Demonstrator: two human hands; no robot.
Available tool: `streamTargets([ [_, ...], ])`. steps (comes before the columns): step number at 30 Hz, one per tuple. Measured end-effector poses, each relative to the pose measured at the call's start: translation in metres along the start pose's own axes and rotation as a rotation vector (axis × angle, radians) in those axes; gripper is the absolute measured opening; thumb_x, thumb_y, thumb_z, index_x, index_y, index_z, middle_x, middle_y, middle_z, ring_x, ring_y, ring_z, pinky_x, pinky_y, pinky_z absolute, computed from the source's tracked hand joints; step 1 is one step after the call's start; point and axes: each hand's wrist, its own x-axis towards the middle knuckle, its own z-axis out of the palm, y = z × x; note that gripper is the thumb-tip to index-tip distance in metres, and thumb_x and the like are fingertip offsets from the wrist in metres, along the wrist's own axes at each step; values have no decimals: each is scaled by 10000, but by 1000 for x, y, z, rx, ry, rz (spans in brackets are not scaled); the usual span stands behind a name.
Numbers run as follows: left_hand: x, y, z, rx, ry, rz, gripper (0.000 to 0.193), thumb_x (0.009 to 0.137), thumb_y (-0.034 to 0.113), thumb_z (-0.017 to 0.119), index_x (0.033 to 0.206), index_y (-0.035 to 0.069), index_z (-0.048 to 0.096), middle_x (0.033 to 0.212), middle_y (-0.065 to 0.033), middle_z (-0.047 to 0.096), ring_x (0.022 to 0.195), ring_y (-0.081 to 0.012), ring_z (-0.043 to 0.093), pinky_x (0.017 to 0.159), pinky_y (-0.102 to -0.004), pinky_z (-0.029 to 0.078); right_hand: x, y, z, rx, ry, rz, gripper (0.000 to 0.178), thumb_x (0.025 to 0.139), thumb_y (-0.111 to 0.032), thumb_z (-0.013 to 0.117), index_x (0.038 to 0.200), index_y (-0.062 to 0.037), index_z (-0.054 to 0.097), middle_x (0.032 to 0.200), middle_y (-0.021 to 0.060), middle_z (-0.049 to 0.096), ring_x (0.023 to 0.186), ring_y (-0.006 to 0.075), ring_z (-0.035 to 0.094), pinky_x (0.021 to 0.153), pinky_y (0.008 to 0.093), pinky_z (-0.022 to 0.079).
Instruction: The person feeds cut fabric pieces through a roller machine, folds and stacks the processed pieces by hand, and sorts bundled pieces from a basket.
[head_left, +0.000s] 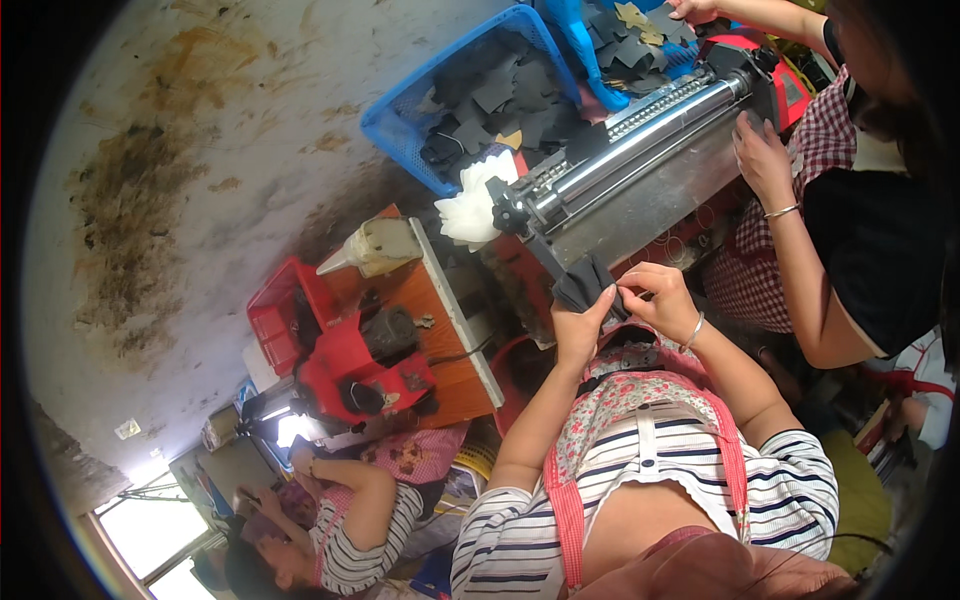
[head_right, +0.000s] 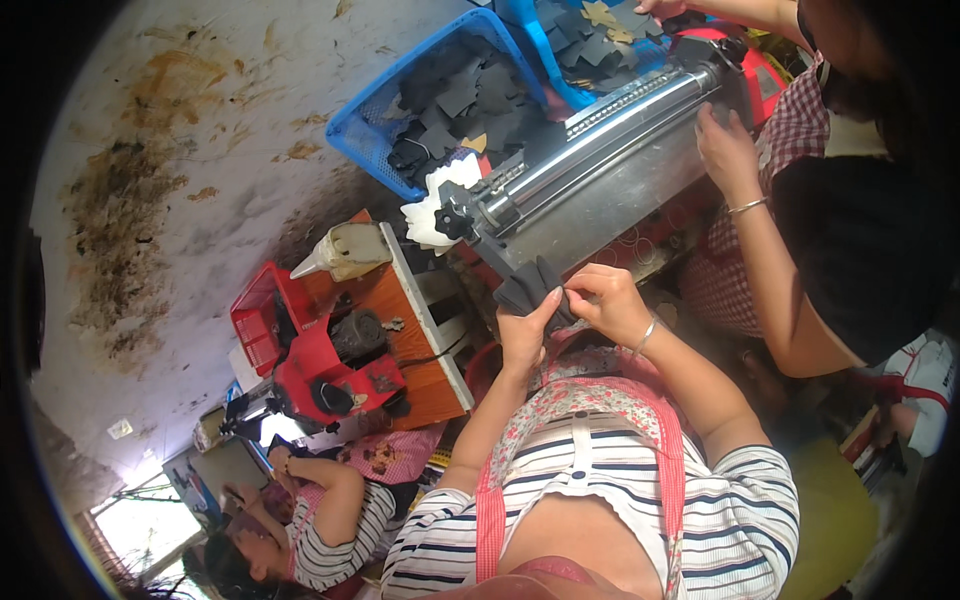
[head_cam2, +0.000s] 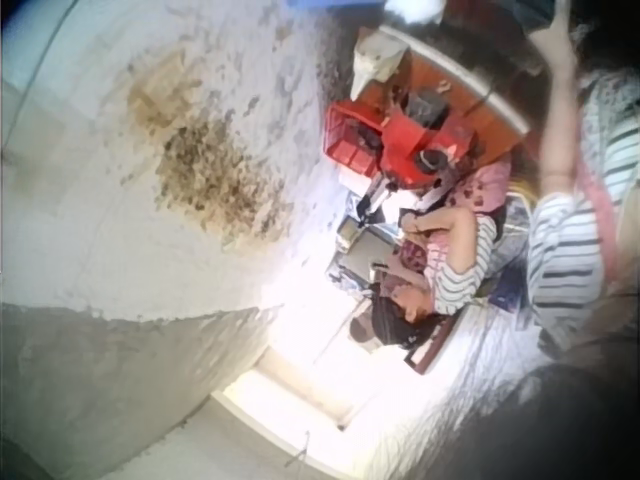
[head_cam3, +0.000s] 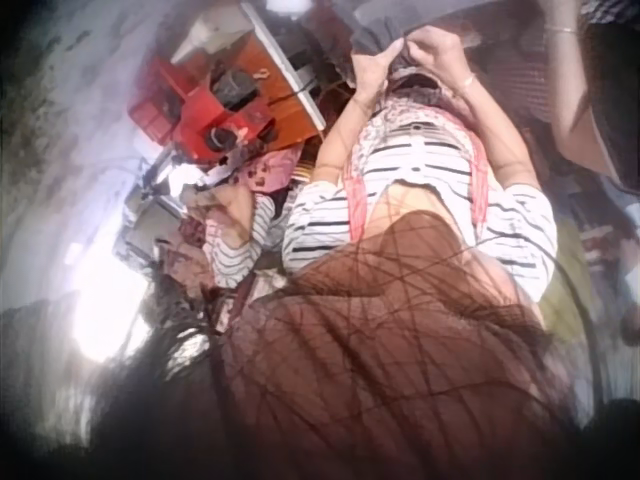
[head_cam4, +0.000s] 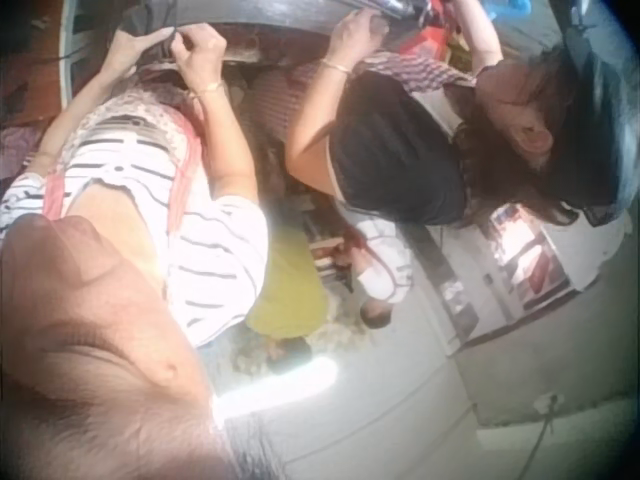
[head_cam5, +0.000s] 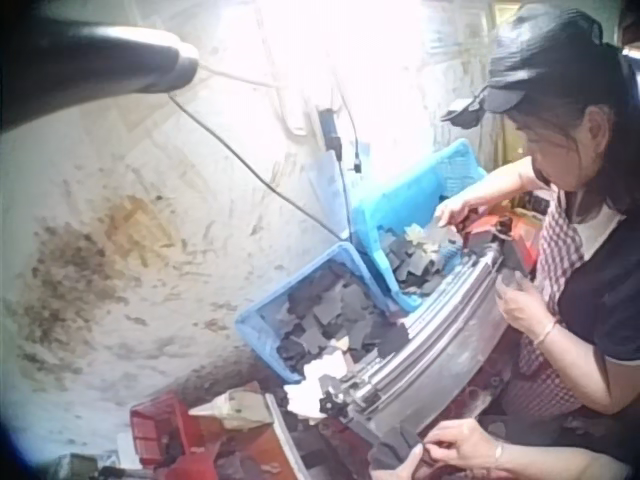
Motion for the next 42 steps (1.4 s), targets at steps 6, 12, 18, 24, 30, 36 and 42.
streamTargets([
  [6,7,13,-7,-162,146,9,364,715,-68,656,1056,-17,541,985,-76,588,868,-162,586,767,-288,480,13,42,-10,633,244,769,95,757,-59,591,789,29,602,687,32,587,579,85,540,547,231,472],
  [12,10,28,-15,-176,148,39,325,738,-83,623,1047,-20,546,984,-80,593,869,-163,590,775,-291,480,45,93,2,905,422,900,145,825,-78,549,882,53,527,697,78,542,590,141,560,653,341,570],
  [18,12,13,-5,-72,136,41,304,722,-66,660,1007,-16,564,963,-67,601,852,-143,585,765,-269,471,29,39,1,779,311,570,170,805,-99,603,918,17,551,851,87,602,774,196,597,742,314,515],
  [24,5,9,9,60,35,8,269,728,-54,665,976,-7,571,917,-54,601,803,-126,588,706,-256,477,-3,-3,3,30,7,29,122,676,-33,647,782,14,611,762,125,606,688,253,602,614,305,485],
  [30,6,12,5,35,-6,-55,298,719,-72,664,993,-8,564,931,-55,594,811,-131,589,737,-255,481,-2,0,6,89,96,24,102,681,-52,604,745,23,630,749,140,621,659,275,609,610,333,495],
  [36,11,4,-1,-10,-19,-46,369,750,-75,593,1100,-10,499,989,-98,576,842,-194,603,761,-312,510,-3,11,4,282,151,165,114,653,-81,634,712,16,642,656,107,623,608,187,607,574,264,471],
  [42,17,26,-11,-231,92,-56,421,752,-57,567,1157,-7,465,1051,-125,563,941,-239,585,828,-365,502,2,62,-22,933,354,859,100,768,-70,615,770,30,614,696,51,594,595,110,567,547,275,537],
])
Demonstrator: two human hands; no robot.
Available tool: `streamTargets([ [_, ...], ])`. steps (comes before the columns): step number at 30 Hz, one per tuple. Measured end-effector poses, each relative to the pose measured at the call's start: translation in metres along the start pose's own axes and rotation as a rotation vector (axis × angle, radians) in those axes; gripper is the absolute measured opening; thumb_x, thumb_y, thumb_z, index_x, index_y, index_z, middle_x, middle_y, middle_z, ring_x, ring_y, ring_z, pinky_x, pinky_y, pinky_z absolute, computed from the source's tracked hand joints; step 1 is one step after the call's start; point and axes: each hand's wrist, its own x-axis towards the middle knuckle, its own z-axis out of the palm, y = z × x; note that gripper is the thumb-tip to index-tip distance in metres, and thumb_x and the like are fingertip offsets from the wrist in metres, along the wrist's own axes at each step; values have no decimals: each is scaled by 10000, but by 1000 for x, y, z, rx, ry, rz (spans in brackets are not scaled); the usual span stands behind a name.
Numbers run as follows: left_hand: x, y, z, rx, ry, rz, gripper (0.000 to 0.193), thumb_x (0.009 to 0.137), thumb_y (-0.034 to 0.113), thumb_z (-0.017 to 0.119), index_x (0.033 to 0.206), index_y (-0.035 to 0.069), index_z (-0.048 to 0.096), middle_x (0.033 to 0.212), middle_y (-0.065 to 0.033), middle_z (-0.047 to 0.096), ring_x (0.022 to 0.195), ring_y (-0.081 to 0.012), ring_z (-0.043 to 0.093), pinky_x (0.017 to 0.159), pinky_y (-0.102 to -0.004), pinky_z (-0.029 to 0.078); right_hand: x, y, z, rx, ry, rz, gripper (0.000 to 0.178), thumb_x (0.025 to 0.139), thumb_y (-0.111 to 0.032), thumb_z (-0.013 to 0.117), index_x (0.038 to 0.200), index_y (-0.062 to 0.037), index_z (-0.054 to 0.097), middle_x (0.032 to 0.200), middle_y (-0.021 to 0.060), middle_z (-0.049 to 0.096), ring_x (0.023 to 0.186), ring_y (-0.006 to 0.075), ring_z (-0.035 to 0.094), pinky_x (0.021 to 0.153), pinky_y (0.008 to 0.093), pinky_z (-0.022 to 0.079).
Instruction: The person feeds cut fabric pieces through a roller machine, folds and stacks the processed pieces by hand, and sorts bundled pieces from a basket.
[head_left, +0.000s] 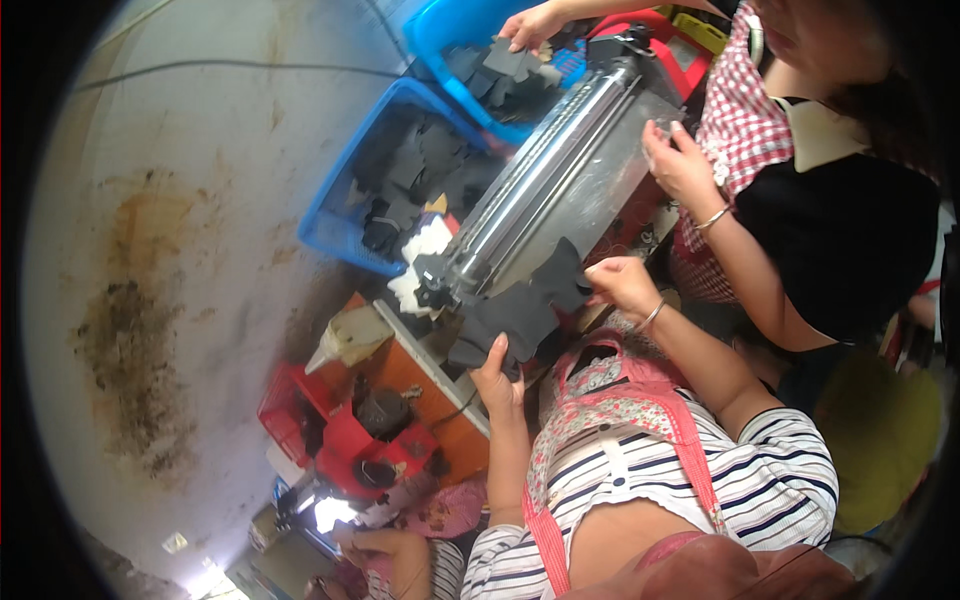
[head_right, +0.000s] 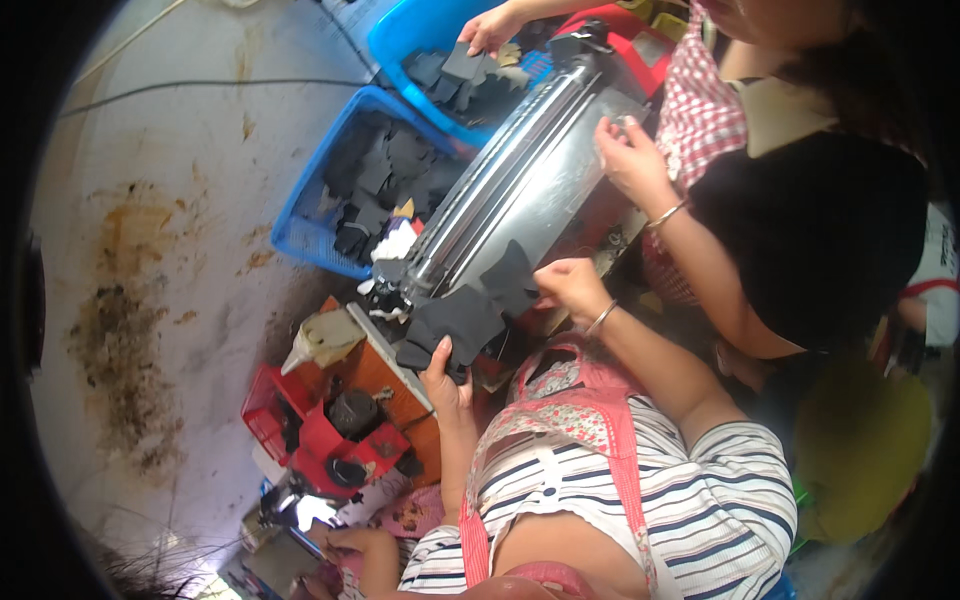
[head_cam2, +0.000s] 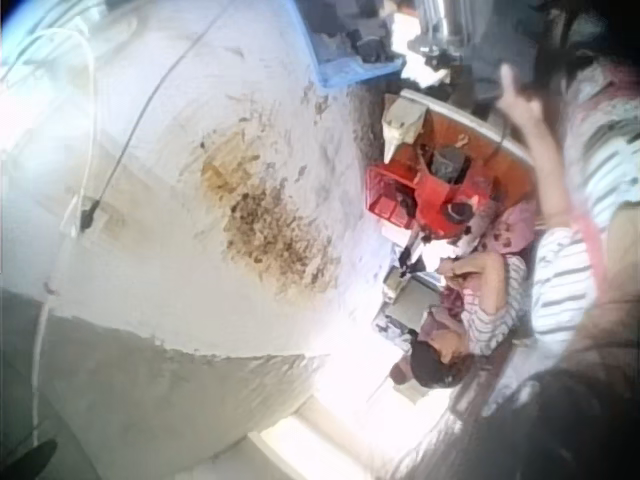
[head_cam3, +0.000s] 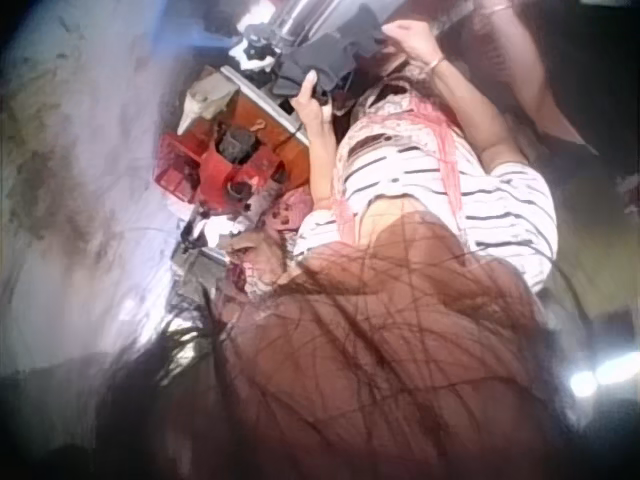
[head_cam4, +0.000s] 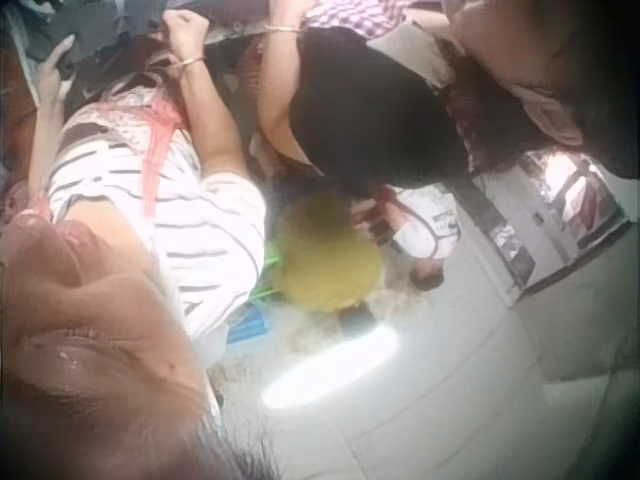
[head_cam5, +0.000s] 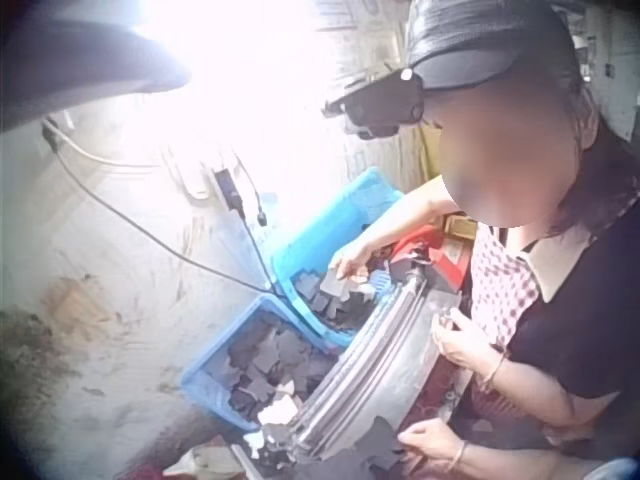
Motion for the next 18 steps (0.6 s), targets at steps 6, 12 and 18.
streamTargets([
  [6,-1,11,-7,60,30,81,382,747,-56,593,1114,-9,495,1001,-108,584,890,-230,607,785,-355,518,39,2,-17,123,38,110,117,825,-47,527,829,69,533,786,98,566,560,182,579,566,331,584],
  [12,-4,-2,1,88,22,45,383,726,-96,619,1088,-17,522,1015,-92,582,903,-182,587,804,-309,481,72,-5,9,245,-53,40,227,875,-60,445,1001,127,472,965,225,568,813,340,626,679,370,570],
  [18,-13,-12,15,104,-2,53,311,735,-73,636,1028,-9,552,944,-58,592,836,-148,590,778,-266,470,-32,-15,46,-761,-407,-597,199,756,-91,642,915,21,604,899,114,627,795,184,624,687,282,502],
])
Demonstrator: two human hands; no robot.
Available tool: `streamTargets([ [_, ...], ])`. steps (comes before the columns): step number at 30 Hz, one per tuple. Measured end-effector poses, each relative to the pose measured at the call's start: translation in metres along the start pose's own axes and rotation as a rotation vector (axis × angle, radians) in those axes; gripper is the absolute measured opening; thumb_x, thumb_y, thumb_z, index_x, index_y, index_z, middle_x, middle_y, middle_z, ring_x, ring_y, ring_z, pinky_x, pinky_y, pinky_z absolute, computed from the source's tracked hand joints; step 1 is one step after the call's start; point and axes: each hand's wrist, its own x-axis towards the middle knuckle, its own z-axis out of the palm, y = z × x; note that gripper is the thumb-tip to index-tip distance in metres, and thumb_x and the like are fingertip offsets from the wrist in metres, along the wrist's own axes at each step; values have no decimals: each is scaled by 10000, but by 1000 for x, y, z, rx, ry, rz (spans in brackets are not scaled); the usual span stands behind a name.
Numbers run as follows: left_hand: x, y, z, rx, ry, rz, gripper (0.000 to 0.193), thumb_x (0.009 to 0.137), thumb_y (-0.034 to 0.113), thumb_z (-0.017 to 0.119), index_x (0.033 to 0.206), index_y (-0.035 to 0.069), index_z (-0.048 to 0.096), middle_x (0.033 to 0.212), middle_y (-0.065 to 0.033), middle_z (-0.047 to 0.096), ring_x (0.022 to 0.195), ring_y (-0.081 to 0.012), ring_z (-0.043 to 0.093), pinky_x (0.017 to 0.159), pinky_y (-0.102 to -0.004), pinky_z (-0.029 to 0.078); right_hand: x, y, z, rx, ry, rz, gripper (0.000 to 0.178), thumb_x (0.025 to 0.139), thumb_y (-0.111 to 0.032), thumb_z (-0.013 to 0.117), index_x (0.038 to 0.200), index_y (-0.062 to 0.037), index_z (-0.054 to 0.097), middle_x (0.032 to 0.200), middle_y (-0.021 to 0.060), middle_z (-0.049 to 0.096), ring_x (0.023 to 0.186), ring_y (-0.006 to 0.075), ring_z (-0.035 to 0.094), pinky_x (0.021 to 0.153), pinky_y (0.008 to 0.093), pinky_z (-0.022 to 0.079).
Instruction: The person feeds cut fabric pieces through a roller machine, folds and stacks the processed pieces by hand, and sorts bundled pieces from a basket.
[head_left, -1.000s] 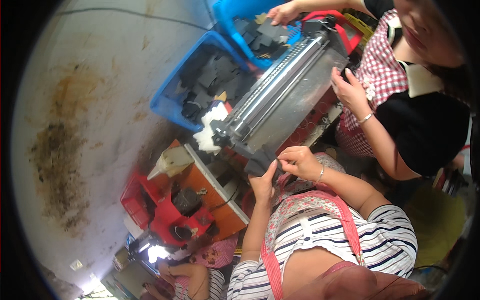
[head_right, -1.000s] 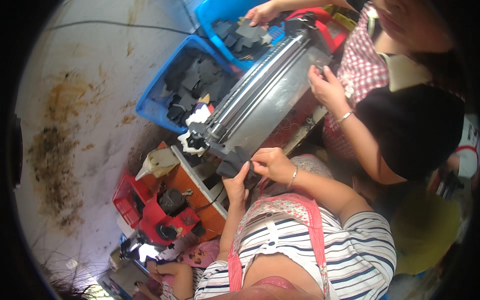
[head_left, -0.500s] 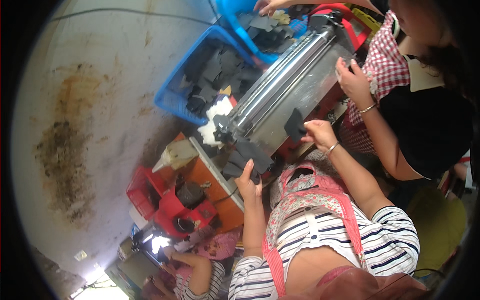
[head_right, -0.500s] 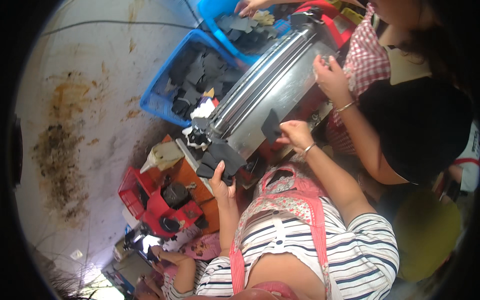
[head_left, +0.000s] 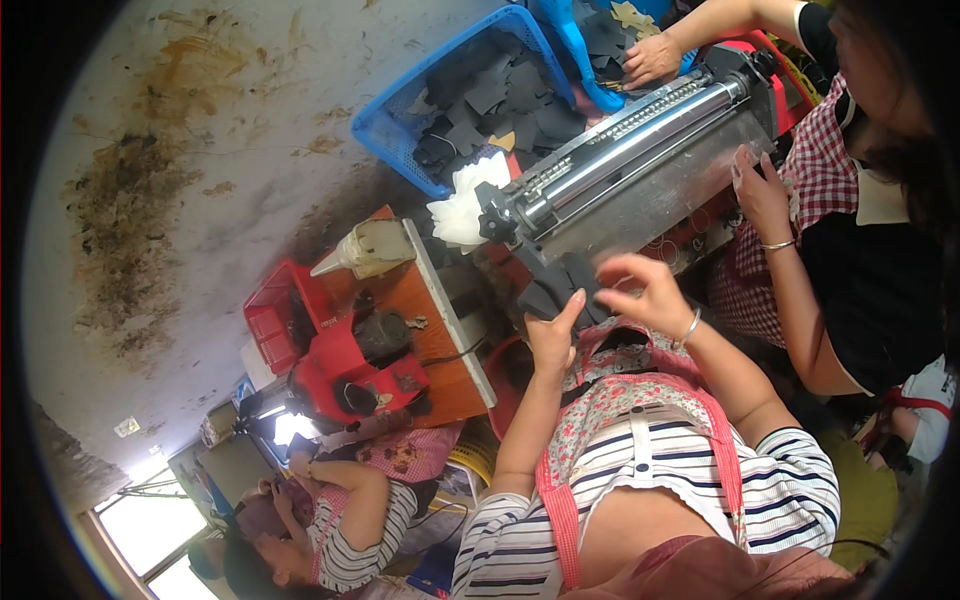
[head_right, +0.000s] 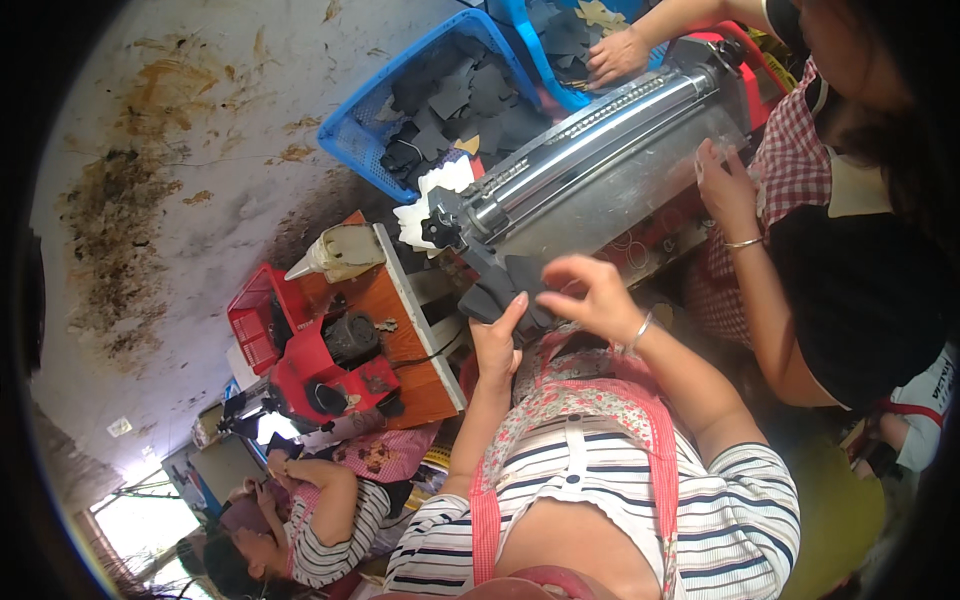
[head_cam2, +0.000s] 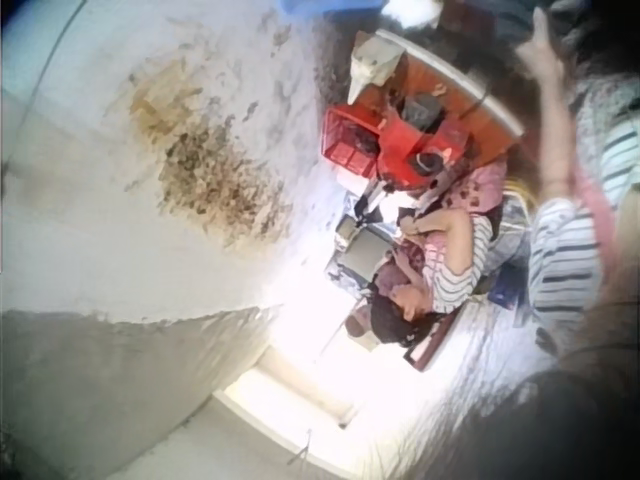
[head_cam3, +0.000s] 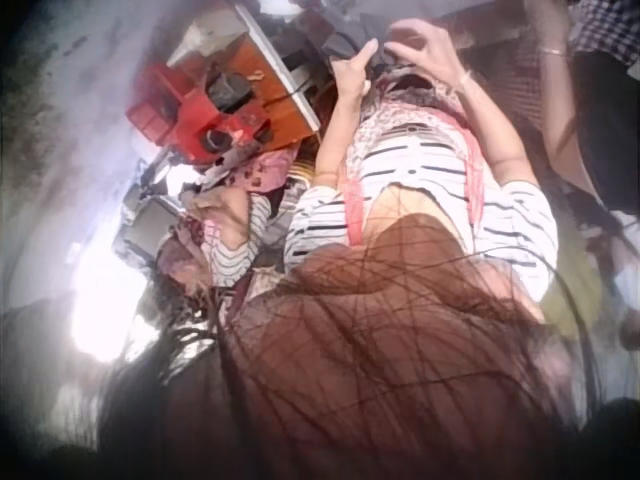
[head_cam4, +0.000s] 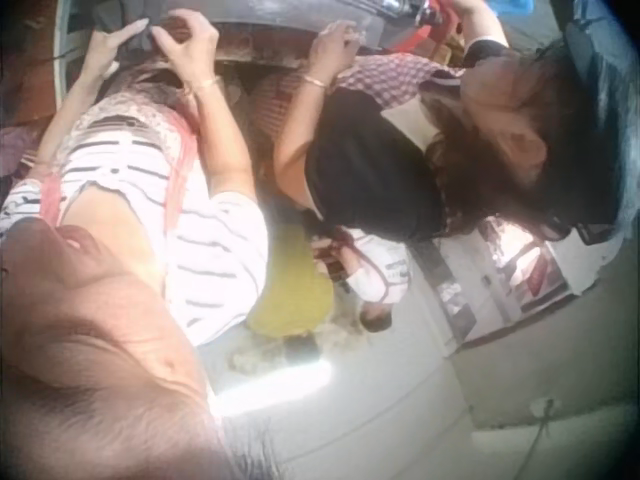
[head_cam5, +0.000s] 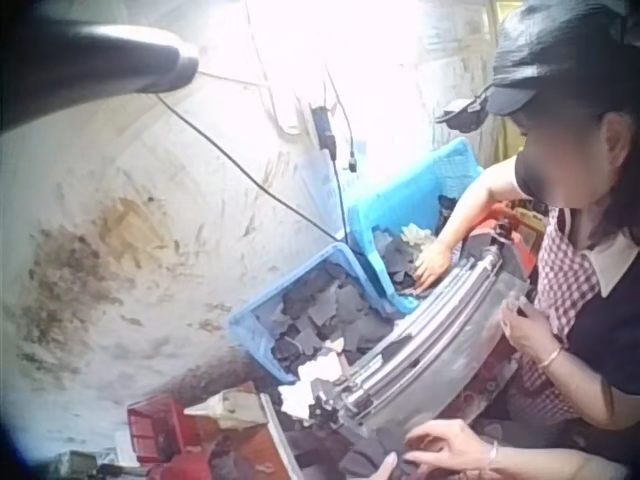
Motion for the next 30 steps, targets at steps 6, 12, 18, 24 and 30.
streamTargets([
  [6,-1,-11,-8,74,-125,-1,337,727,-73,643,1046,-13,551,975,-72,593,874,-148,589,791,-284,480,-11,-10,11,-43,51,23,104,689,-31,627,779,15,650,680,125,624,609,170,616,574,255,478],
  [12,-3,11,-29,-144,46,20,405,737,-82,591,1124,-12,492,1038,-117,561,940,-231,584,841,-360,485,-1,35,-15,585,305,692,74,772,-67,577,751,4,575,631,15,521,524,90,506,552,290,540],
  [18,-3,16,-22,-78,51,38,353,735,-74,619,1071,-8,533,977,-86,587,870,-189,596,771,-321,494,43,68,-13,1037,429,506,146,878,-41,437,926,84,496,894,135,556,757,206,607,753,406,546],
  [24,-11,-2,-4,-15,-34,-23,321,757,-18,620,1065,-18,529,980,-89,582,863,-167,592,761,-295,484,-25,-19,10,-71,-112,-120,474,697,-148,726,1098,3,524,1062,128,565,933,227,576,791,313,472],
  [30,-21,7,-24,-241,-256,-225,394,849,115,450,1200,-51,384,1135,-197,507,998,-324,560,816,-447,513,-41,5,19,205,103,262,199,815,-78,596,974,41,610,827,72,633,693,79,576,573,228,483],
])
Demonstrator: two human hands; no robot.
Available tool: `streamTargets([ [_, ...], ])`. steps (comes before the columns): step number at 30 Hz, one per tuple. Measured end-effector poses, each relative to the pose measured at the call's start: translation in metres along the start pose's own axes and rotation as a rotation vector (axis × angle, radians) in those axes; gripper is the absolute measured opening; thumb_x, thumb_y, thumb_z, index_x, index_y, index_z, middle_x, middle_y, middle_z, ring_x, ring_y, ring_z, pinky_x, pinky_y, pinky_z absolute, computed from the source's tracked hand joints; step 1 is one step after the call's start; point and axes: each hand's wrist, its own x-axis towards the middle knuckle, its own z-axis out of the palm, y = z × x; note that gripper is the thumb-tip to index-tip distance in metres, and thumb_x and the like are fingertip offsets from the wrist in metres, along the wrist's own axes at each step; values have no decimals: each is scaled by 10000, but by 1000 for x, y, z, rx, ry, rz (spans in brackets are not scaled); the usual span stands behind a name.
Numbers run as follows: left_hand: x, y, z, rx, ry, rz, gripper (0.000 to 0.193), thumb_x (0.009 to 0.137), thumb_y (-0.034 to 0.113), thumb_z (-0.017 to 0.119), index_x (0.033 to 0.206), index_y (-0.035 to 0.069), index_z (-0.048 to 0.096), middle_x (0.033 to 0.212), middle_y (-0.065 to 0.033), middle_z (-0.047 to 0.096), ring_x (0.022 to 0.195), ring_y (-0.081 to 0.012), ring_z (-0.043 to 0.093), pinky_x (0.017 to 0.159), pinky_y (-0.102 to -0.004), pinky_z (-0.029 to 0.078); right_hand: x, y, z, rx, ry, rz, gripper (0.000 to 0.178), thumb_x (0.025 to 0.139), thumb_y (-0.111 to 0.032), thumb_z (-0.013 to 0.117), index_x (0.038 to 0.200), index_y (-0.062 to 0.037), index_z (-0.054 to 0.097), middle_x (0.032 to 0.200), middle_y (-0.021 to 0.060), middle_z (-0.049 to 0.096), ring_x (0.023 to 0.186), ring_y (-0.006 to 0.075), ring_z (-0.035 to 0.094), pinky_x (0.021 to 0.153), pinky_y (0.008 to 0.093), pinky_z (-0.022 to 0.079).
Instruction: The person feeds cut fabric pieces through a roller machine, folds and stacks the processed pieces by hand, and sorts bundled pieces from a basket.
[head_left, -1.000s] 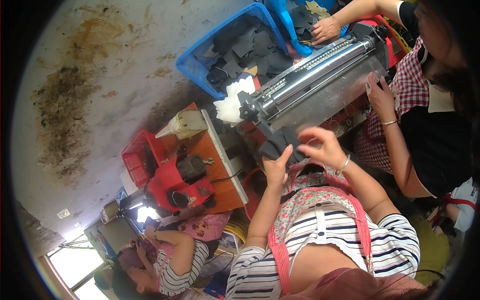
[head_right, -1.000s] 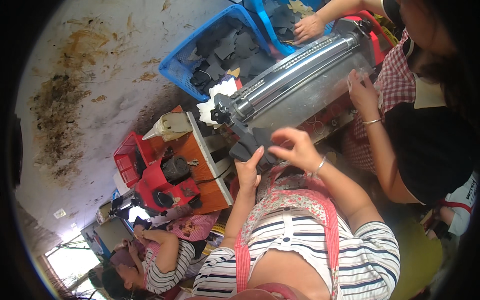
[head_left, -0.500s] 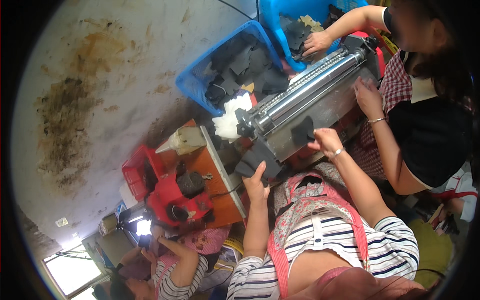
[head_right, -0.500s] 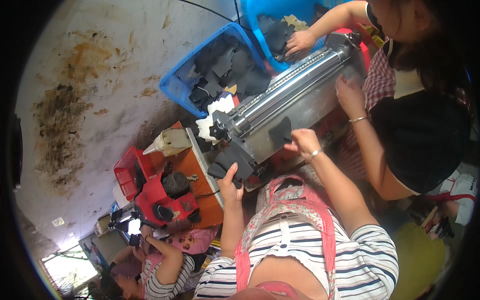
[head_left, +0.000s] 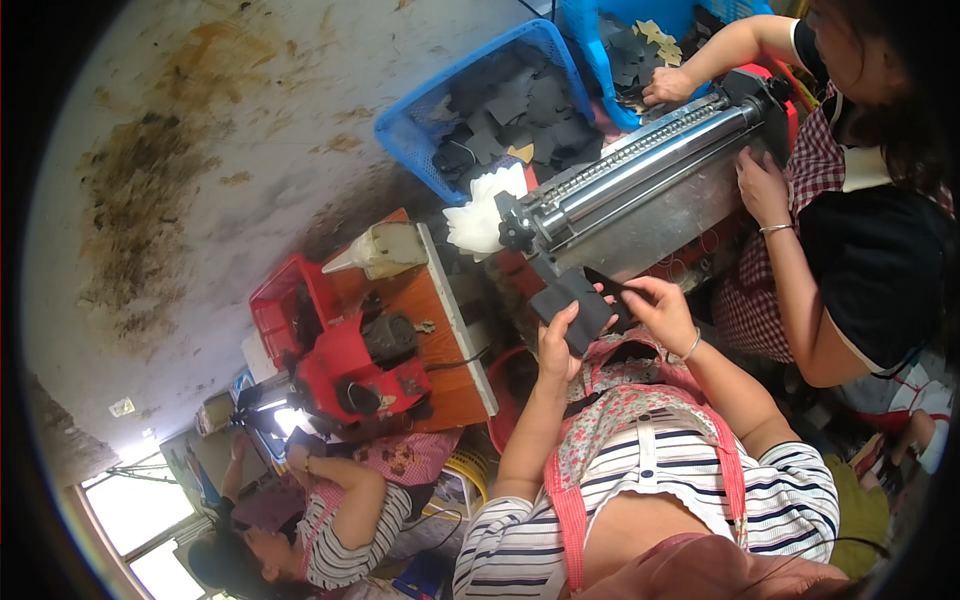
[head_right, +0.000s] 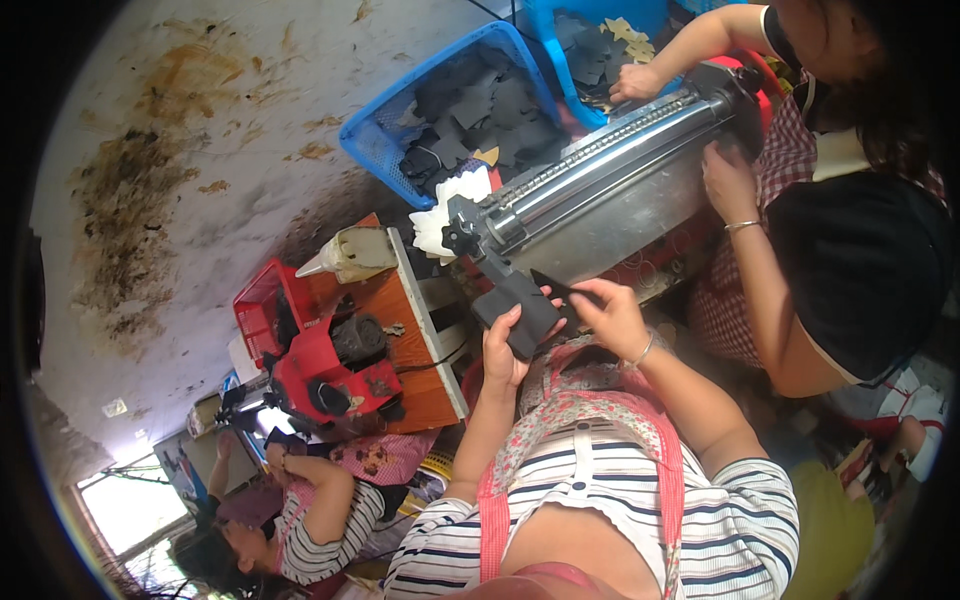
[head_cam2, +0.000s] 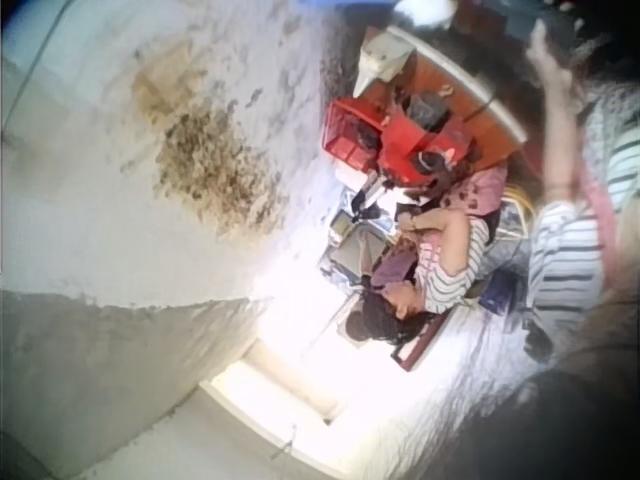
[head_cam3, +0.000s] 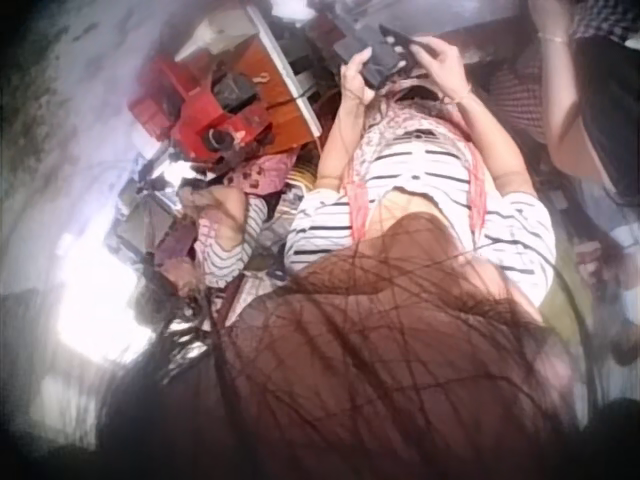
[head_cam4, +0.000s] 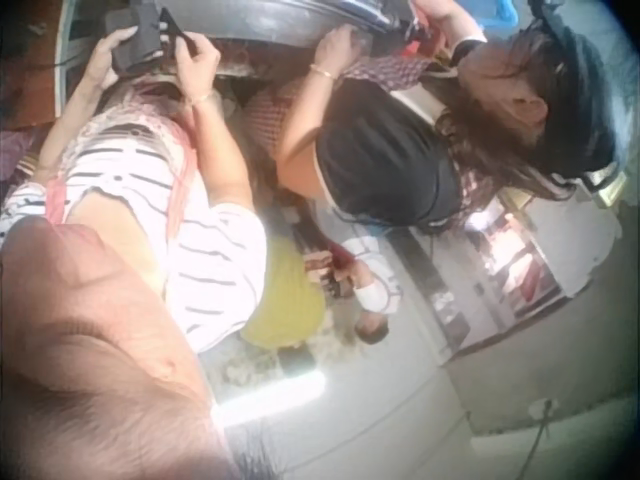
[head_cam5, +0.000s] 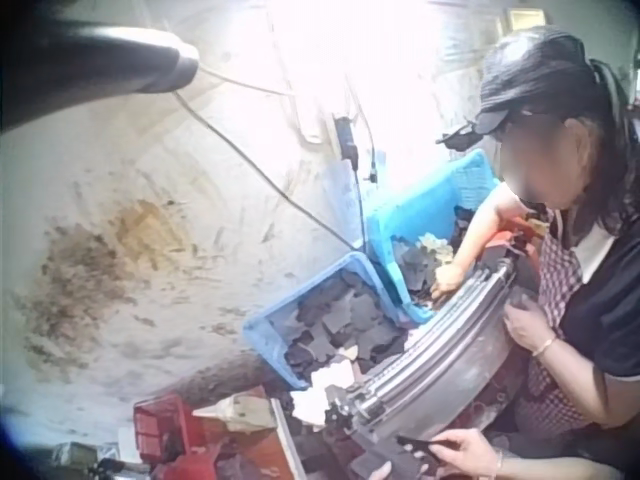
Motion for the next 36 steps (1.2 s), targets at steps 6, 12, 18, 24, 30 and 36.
streamTargets([
  [6,-1,-4,-6,19,-32,-62,413,866,153,450,1211,-60,376,1160,-221,500,1039,-366,535,813,-456,516,61,25,-18,691,305,214,381,846,-106,576,1141,44,387,1019,109,525,851,161,572,691,270,507],
  [12,8,-26,-15,312,97,40,339,883,201,496,1129,-30,464,1049,-139,552,945,-241,573,718,-334,517,7,-7,-3,-383,-27,-672,471,637,-80,755,1030,-40,499,1013,98,511,929,222,520,769,330,449],
  [18,15,-34,-14,693,65,44,261,877,201,548,1046,2,533,911,-51,568,777,-109,574,681,-249,479,0,-9,3,-629,-127,-673,228,653,-20,655,870,-15,582,906,121,557,860,305,537,746,360,459],
  [24,12,-19,-13,369,-14,-103,285,812,77,613,1063,-17,518,965,-68,584,849,-144,583,758,-269,488,9,1,-8,-293,-2,-409,141,699,37,594,840,26,598,795,84,610,682,164,600,617,291,493],
  [30,10,3,-21,212,97,-130,375,820,86,525,1142,-67,411,1043,-206,536,859,-300,610,607,-417,580,26,20,-20,497,37,287,126,782,-57,621,865,37,608,791,67,623,677,107,593,614,226,486],
  [36,9,11,-20,186,164,-81,374,826,90,514,1147,-64,401,1027,-207,548,865,-305,611,604,-400,582,34,18,-31,721,91,305,188,829,-93,610,935,60,586,848,95,630,728,140,615,666,249,513],
])
